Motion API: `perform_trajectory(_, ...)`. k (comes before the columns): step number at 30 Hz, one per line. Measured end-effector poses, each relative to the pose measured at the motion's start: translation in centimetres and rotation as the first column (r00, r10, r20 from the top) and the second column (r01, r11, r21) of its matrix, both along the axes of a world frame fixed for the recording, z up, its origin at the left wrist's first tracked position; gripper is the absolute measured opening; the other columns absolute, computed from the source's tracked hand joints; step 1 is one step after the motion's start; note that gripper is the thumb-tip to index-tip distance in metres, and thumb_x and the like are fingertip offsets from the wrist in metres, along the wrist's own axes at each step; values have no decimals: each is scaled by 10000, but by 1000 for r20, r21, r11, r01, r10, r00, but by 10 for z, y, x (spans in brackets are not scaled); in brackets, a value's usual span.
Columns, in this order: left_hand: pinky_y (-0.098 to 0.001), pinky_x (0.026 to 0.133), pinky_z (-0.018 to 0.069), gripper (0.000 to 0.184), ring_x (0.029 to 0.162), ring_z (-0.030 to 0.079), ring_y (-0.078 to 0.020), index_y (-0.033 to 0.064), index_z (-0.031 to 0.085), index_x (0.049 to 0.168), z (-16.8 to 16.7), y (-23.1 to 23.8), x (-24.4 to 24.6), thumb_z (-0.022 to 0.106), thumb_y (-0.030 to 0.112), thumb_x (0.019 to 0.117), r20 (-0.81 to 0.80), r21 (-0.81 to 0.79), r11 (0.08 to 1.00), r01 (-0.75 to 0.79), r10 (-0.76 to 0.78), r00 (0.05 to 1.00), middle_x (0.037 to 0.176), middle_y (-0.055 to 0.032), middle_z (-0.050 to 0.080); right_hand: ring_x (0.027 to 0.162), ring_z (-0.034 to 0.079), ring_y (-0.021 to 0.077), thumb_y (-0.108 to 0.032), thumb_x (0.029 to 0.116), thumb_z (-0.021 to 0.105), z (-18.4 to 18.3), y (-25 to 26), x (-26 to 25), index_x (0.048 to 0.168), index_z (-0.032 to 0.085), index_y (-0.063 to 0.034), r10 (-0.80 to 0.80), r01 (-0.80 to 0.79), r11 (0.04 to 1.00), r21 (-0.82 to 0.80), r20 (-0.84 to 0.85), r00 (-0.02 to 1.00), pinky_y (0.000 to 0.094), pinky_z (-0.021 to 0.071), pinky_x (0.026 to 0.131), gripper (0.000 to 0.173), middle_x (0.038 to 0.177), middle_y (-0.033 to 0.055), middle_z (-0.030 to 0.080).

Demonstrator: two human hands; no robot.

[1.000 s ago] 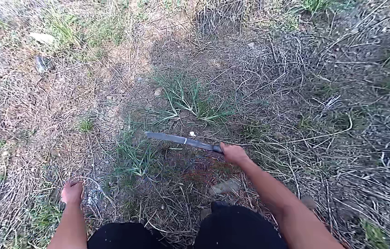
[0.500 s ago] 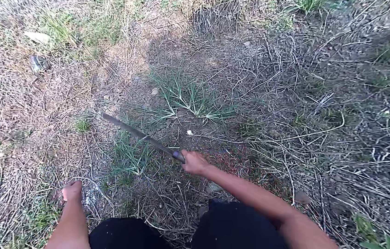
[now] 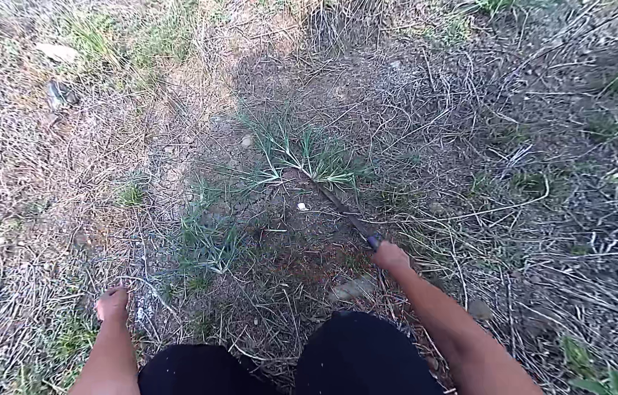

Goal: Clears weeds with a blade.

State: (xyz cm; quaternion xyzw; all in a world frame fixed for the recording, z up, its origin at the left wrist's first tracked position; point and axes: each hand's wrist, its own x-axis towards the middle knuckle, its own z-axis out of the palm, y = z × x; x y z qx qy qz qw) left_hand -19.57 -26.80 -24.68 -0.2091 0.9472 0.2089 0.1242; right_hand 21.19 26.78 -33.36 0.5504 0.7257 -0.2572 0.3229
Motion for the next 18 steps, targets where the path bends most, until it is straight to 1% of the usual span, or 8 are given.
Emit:
perform_trajectory(4, -608, 1045, 427, 368, 1284, 551, -422, -48, 648, 1264, -2, 19, 1, 621, 215, 1008, -29, 83, 997, -1, 3, 1000, 1354, -300, 587, 1264, 602, 431, -267, 971, 613, 7, -38, -34, 1346, 565, 45, 89, -104, 990, -91, -159, 983, 625, 483, 1023, 490, 1334, 288, 612)
perform_trajectory(7, -595, 1061, 419, 357, 1293, 552, -406, -44, 650, 1275, -1, 34, 2, 618, 195, 1011, -26, 106, 994, 39, -36, 999, 1359, -285, 596, 1189, 626, 451, -209, 966, 630, 39, -75, -79, 1355, 556, 24, 271, -340, 930, -141, -361, 892, 638, 486, 984, 460, 1240, 291, 644)
perform_trajectory(12, -588, 1048, 429, 339, 1263, 567, -433, -83, 647, 1252, 15, 56, 22, 612, 147, 1006, -97, 75, 990, 116, -109, 989, 1323, -320, 604, 1095, 652, 468, -152, 968, 629, 118, -129, -140, 1325, 529, 34, 608, -711, 689, 140, -646, 461, 642, 497, 900, 415, 1203, 286, 640)
perform_trajectory(14, -522, 1160, 357, 431, 1408, 459, -425, -113, 515, 1411, 63, 85, 64, 573, 81, 1031, 6, 7, 978, 209, -209, 978, 1485, -318, 493, 1072, 654, 475, -127, 945, 647, 129, -121, -143, 1263, 558, 54, 664, -754, 616, 229, -666, 341, 637, 507, 866, 377, 1186, 293, 633)
perform_trajectory(15, -466, 1234, 261, 477, 1510, 344, -365, -68, 401, 1520, 82, 93, 75, 492, 93, 1081, 148, -45, 970, 241, -232, 961, 1603, -254, 380, 1078, 652, 480, -109, 937, 655, 122, -106, -137, 1252, 571, 63, 679, -754, 611, 242, -651, 340, 638, 507, 870, 369, 1185, 296, 636)
perform_trajectory(16, -459, 1231, 267, 469, 1507, 349, -343, -36, 375, 1544, 82, 88, 79, 442, 123, 1107, 165, -75, 961, 267, -252, 954, 1614, -227, 374, 1085, 653, 477, -88, 933, 656, 106, -84, -126, 1252, 582, 61, 682, -733, 638, 236, -615, 396, 636, 508, 875, 360, 1188, 291, 642)
perform_trajectory(17, -564, 1059, 428, 370, 1259, 559, -472, -147, 562, 1337, 41, 49, 69, 536, 82, 1048, -176, -26, 930, 366, -364, 914, 1346, -370, 575, 1103, 650, 474, -78, 943, 657, 82, -57, -108, 1273, 587, 44, 655, -682, 705, 194, -547, 522, 639, 505, 893, 359, 1210, 282, 644)
perform_trajectory(18, -581, 1023, 451, 347, 1208, 589, -466, -134, 594, 1293, 19, 16, 49, 555, 103, 1043, -211, 56, 913, 404, -385, 898, 1283, -365, 607, 1129, 647, 473, -100, 953, 667, 53, -30, -84, 1293, 590, 22, 574, -579, 803, 140, -440, 690, 650, 504, 917, 369, 1230, 276, 649)
